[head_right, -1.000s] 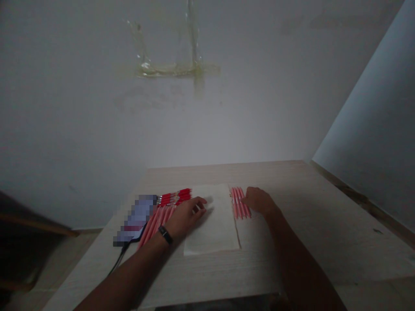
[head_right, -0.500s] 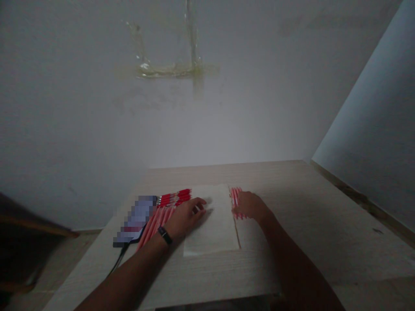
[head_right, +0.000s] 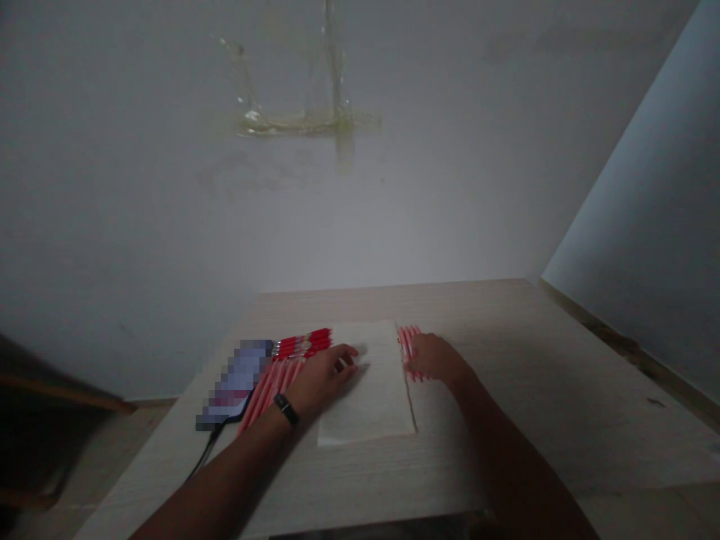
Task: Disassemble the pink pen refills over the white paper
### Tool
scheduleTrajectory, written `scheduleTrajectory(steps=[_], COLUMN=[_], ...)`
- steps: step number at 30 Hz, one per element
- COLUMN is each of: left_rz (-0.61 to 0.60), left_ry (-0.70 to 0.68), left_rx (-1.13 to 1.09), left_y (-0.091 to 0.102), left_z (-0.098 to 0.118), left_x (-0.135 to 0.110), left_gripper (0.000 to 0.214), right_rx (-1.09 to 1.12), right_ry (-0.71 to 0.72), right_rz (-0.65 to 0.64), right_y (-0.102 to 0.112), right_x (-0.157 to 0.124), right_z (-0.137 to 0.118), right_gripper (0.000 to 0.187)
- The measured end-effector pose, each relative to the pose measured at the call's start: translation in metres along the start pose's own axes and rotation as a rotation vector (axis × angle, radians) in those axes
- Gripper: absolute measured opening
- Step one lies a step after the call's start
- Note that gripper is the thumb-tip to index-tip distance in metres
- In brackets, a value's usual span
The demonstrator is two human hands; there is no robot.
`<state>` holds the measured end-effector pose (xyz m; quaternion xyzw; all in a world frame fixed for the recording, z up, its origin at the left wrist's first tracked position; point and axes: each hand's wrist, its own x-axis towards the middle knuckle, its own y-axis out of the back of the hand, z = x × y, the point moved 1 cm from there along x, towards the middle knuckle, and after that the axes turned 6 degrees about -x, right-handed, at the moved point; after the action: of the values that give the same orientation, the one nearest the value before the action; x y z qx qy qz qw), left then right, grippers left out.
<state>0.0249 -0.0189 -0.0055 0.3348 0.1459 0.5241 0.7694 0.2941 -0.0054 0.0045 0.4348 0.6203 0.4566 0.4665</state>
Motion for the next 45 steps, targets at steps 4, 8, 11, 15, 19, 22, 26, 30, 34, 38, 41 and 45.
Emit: scheduleTrajectory(steps=[4,8,11,15,19,22,26,30,34,38,41,45], left_rz=[-0.04,-0.061,-0.071,-0.082,-0.082,-0.071,-0.07,-0.071,-0.056,-0.066,-0.068,-0.071], left_ry=[0.022,0.001,-0.031,-0.051,-0.054,-0.063,-0.051,-0.033,-0.035,-0.041,-0.037,-0.037], left_rx=[0.045,0.089,0.107,0.129,0.151,0.151,0.147,0.151,0.157,0.158,0.157,0.158], left_y=[0.0,-0.001,-0.002,-0.002,-0.002,-0.002,-0.001,0.0,-0.001,-0.001,-0.001,0.0], left_z=[-0.001,-0.003,-0.005,-0.007,-0.008,-0.007,-0.006,-0.006,-0.006,-0.006,-0.006,-0.006], left_x=[0.0,0.0,0.0,0.0,0.0,-0.001,-0.001,0.0,-0.001,-0.001,-0.001,-0.001], left_gripper=[0.03,0.029,0.028,0.027,0.026,0.025,0.023,0.024,0.024,0.023,0.024,0.023], right_rx=[-0.049,-0.08,-0.081,-0.06,-0.069,-0.083,-0.113,-0.09,-0.063,-0.077,-0.066,-0.023], right_ry=[0.017,0.024,0.005,-0.043,-0.065,-0.066,-0.031,0.042,0.038,0.048,0.048,0.049], right_rz=[-0.001,0.038,0.094,0.142,0.122,0.084,0.043,0.008,-0.004,-0.021,-0.03,-0.052], right_y=[0.001,0.002,0.004,0.007,0.004,0.0,-0.002,-0.001,0.001,0.002,0.0,-0.004], right_x=[-0.001,-0.001,0.001,0.003,0.005,0.007,0.008,0.004,0.0,-0.001,0.0,0.003], right_z=[0.0,0.003,0.006,0.008,0.013,0.017,0.019,0.009,0.0,-0.003,-0.002,0.0], right_gripper=[0.02,0.027,0.03,0.032,0.037,0.038,0.038,0.034,0.026,0.023,0.022,0.023])
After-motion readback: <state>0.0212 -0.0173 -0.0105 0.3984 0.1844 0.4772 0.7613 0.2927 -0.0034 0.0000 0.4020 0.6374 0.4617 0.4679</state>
